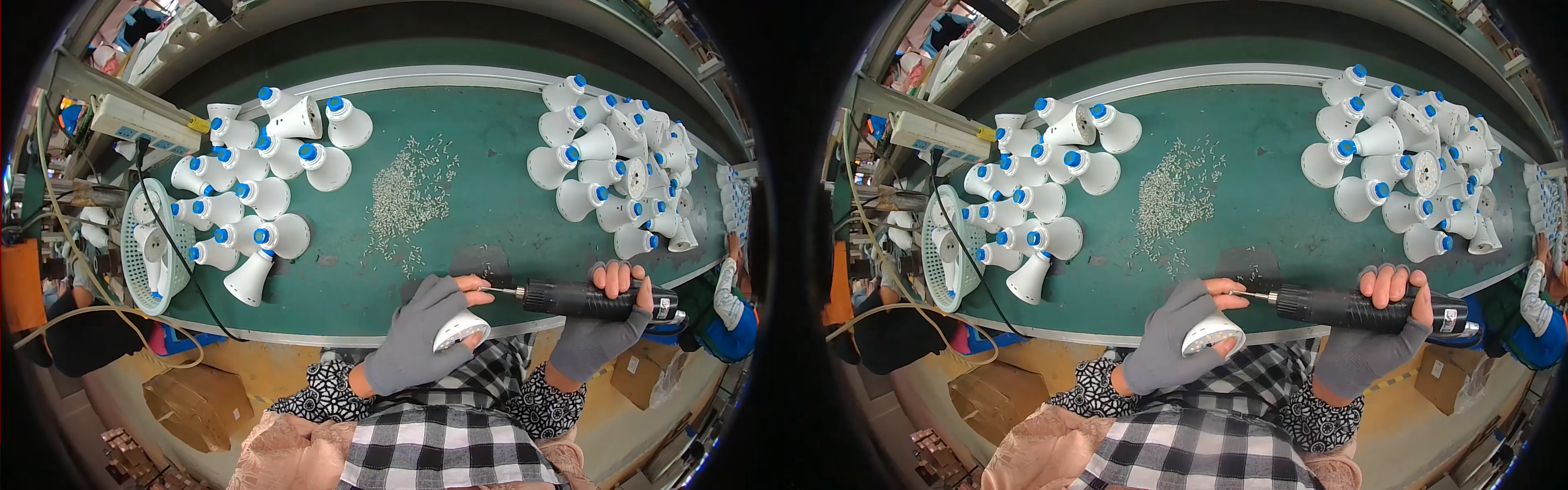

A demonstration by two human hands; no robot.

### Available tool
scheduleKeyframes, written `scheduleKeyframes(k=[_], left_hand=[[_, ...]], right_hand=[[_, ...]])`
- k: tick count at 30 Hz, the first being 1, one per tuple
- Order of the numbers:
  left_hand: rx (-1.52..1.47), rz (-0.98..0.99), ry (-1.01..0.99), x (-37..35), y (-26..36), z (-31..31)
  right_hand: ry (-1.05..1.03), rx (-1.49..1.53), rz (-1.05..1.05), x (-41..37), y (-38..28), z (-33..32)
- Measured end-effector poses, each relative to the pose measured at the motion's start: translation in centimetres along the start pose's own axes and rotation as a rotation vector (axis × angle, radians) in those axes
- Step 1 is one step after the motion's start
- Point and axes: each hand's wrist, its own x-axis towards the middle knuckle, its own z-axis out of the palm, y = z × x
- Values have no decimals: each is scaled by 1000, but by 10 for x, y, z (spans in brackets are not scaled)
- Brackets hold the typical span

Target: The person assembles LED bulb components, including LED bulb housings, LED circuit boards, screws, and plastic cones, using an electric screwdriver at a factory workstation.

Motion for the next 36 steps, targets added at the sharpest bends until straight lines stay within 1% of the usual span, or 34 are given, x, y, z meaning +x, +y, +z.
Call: scheduleKeyframes(k=[3,8,11,14,17,20,23,25,26,27,30,32,36], left_hand=[[57,47,2,0,-2,1],[174,130,20,-2,-6,5],[224,160,-11,-1,-7,4],[252,178,-57,-2,-6,3],[216,151,-73,-3,-8,4],[25,15,-27,-5,-3,6],[-283,-96,64,-10,-15,8],[-506,-381,111,-12,-8,7],[-616,-524,134,-12,-5,6],[-629,-526,189,-11,-7,9],[-613,-534,209,-12,-7,14],[-561,-492,220,-12,-8,19],[-525,-460,230,-12,-5,22]], right_hand=[[4,-4,1,0,-2,2],[-53,-51,-1,-1,-7,6],[-81,-84,-11,-1,-9,9],[-109,-86,-2,-1,-9,12],[-135,-77,6,-1,-8,11],[-130,-77,-46,-3,-9,11],[-124,-9,-92,-7,-15,11],[-118,17,-142,-14,-21,13],[-158,60,-139,-18,-24,15],[-183,32,-138,-25,-28,15],[-193,-67,-175,-43,-32,18],[-193,-118,-230,-51,-28,22],[-227,-142,-272,-58,-18,27]])
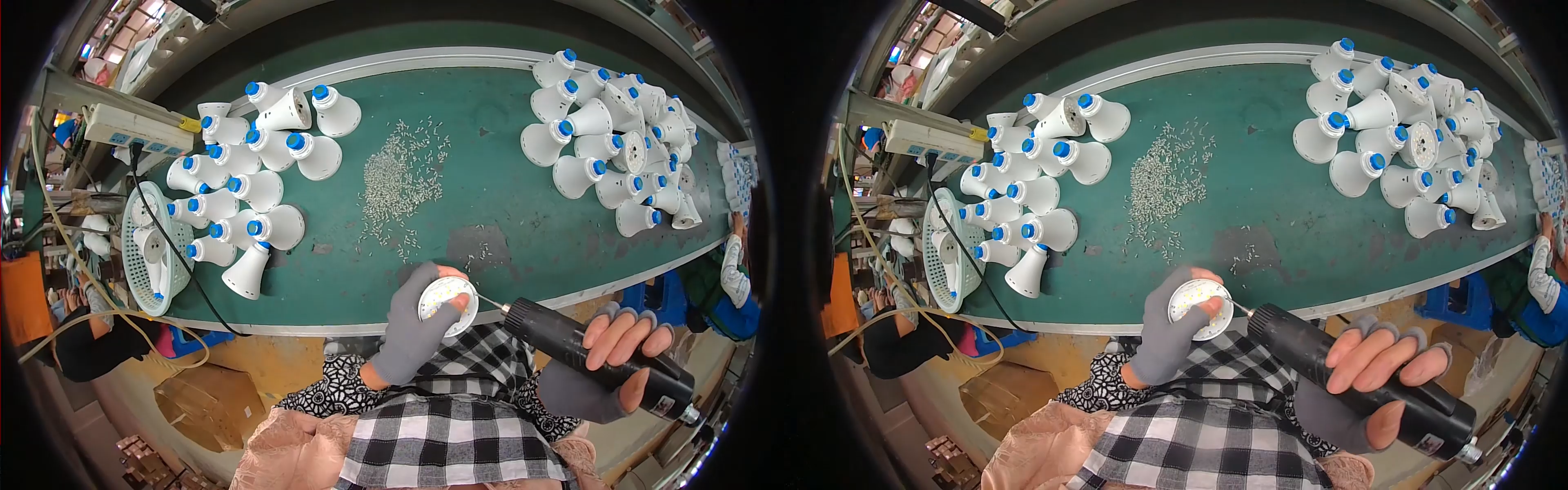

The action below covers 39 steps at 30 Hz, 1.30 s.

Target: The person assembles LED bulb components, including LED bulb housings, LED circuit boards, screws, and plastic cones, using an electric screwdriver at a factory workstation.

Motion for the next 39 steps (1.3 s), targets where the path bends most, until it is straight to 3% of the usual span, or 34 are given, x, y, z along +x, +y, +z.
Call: scheduleKeyframes(k=[21,27,39], left_hand=[[256,171,9,0,-12,5],[204,170,44,0,-12,7],[208,170,15,2,-13,6]], right_hand=[[-128,-92,104,-1,4,10],[-136,-72,106,3,9,15],[-307,-97,369,14,-2,19]])
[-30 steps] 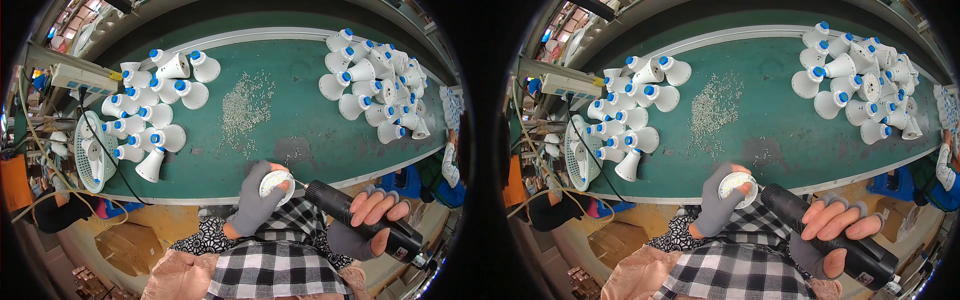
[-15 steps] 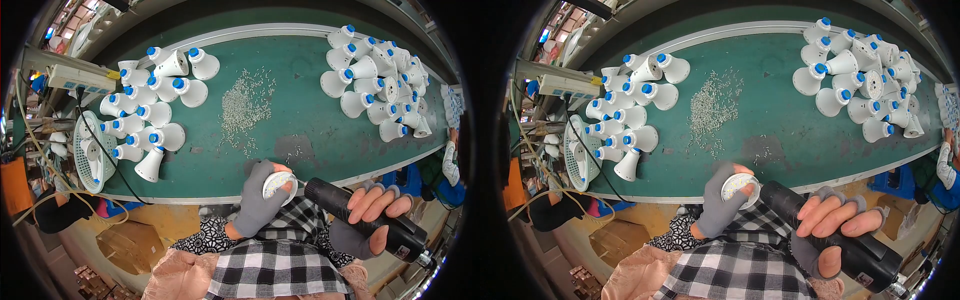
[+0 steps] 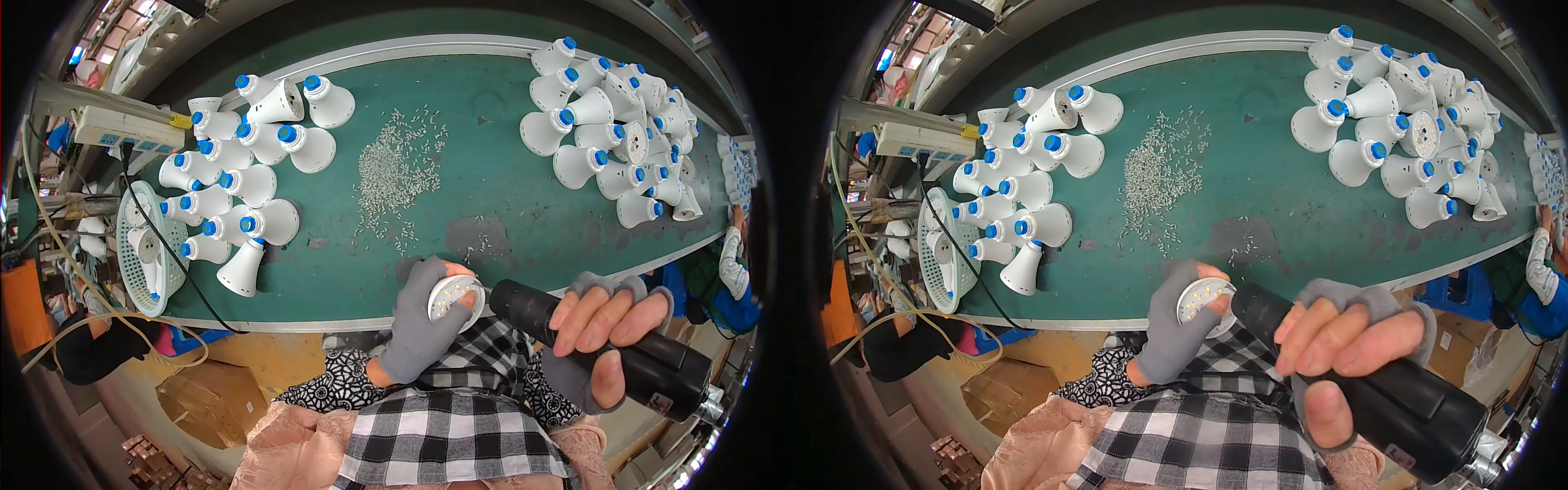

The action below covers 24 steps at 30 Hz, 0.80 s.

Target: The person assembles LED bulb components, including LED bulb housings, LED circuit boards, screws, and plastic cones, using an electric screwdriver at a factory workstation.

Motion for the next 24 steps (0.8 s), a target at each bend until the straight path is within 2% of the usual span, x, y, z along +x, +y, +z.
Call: scheduleKeyframes(k=[3,6,8,18,21,24], left_hand=[[34,8,-5,-1,1,0],[-74,-80,-6,-1,2,-1],[-52,-64,0,-2,4,-1],[-76,-118,5,-1,5,0],[-35,-115,-29,0,6,-3],[-65,-175,-193,9,14,-21]], right_hand=[[18,-65,-28,5,4,6],[-64,-6,-28,15,4,-2],[-73,32,-25,15,4,-2],[-58,12,-24,13,10,1],[-38,23,-51,18,5,-2],[66,104,-130,23,-4,-16]])
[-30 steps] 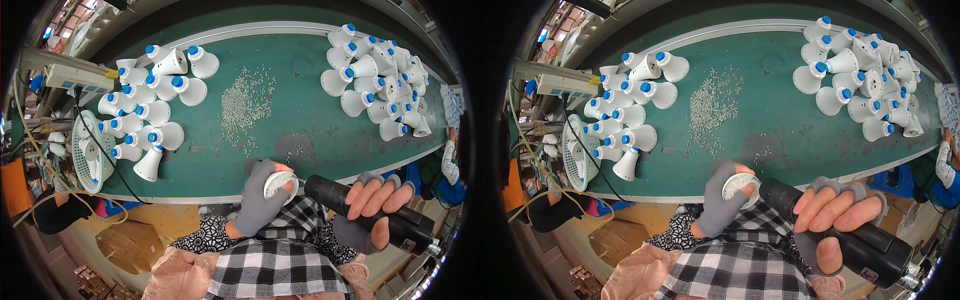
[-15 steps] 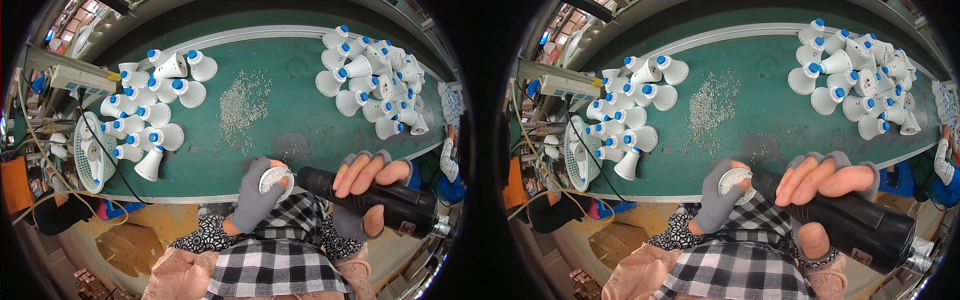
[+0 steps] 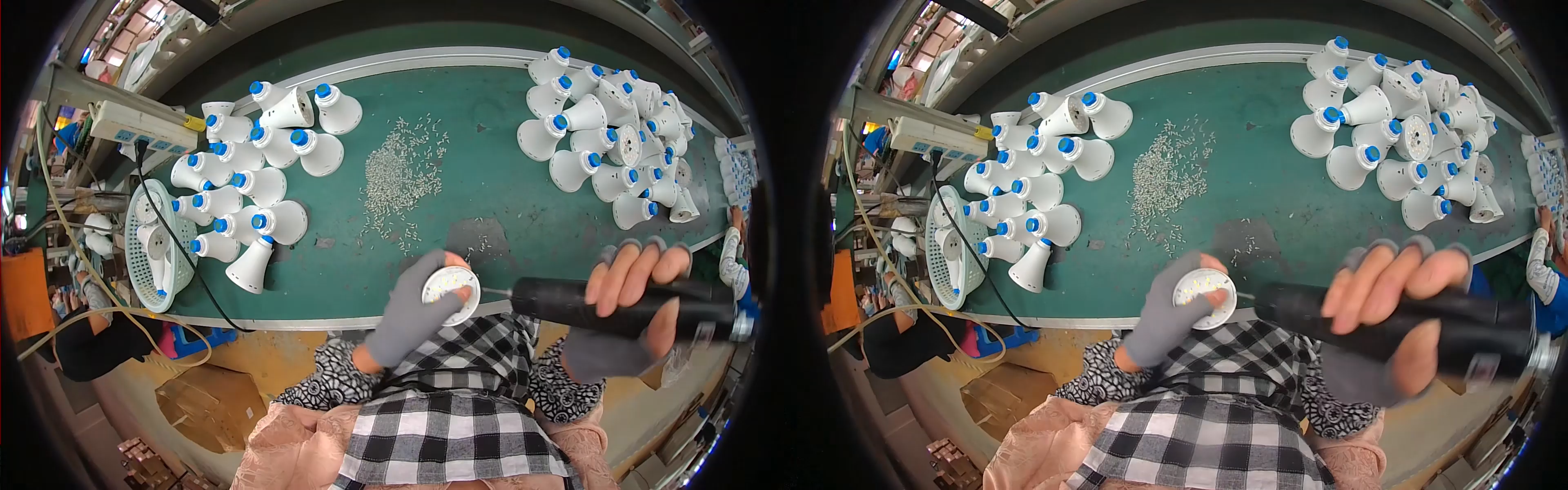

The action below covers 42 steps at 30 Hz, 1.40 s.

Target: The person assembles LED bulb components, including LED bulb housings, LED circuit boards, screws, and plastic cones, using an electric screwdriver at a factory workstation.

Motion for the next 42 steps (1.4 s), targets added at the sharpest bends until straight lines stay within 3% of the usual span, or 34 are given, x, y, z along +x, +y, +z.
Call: scheduleKeyframes(k=[1,3,6,8,12,15,19,21,23,24,27,31,35,42], left_hand=[[-84,-19,-60,2,1,-7],[-249,-47,-184,9,3,-22],[-102,-23,-352,18,16,-34],[-146,-57,-392,22,20,-40],[-243,126,-173,23,21,-32],[-153,343,25,18,2,-11],[-339,181,115,11,-10,14],[-511,65,77,9,-4,10],[-696,88,25,17,-8,0],[-927,-56,53,13,3,-4],[-1223,-168,-123,12,-3,-31],[-918,-153,-83,5,-7,-37],[-337,-136,58,-2,9,-20],[-250,-120,78,0,5,-14]], right_hand=[[74,2,64,1,0,-3],[33,-388,325,-4,11,-14],[-82,-455,815,-20,38,-12],[-75,-357,910,-30,52,-13],[59,-196,963,-34,64,-13],[187,-139,911,-43,70,-3],[277,-43,875,-45,77,8],[203,-31,884,-49,78,7],[112,24,846,-51,75,4],[118,14,735,-49,68,-1],[175,236,273,-18,44,-20],[260,-11,-6,5,32,-41],[354,-102,-139,10,51,-44],[439,-243,-145,15,73,-45]])
